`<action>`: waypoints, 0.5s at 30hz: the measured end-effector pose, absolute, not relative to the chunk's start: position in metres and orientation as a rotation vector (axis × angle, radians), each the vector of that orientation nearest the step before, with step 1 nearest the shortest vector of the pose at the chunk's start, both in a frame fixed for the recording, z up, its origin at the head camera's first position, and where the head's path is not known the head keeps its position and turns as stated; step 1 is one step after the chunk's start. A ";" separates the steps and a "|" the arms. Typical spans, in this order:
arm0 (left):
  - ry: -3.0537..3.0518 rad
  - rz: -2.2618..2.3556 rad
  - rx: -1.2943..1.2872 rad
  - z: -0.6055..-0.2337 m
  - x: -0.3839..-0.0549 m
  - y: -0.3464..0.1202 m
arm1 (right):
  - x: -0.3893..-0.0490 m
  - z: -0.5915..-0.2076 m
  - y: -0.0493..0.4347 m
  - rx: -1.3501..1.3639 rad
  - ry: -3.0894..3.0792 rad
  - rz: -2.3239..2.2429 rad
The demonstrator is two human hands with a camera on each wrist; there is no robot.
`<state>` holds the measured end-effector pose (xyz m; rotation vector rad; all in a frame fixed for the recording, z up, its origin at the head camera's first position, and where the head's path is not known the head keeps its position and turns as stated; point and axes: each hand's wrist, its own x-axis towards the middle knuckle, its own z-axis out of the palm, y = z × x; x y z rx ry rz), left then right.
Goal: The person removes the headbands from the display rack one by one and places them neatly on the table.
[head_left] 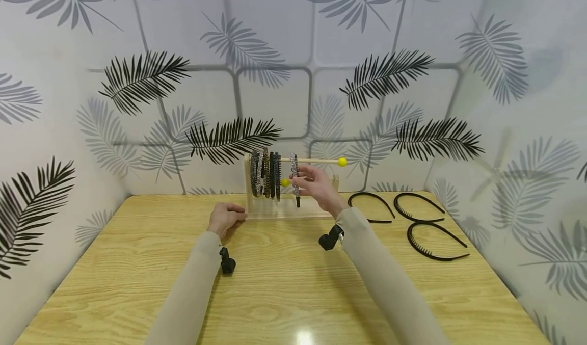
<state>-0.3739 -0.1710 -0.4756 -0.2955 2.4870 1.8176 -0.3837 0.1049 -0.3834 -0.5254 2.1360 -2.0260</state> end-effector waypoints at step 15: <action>2.492 1.805 -0.317 -0.479 -0.377 -0.172 | -0.387 -0.387 0.128 -0.587 2.208 -1.961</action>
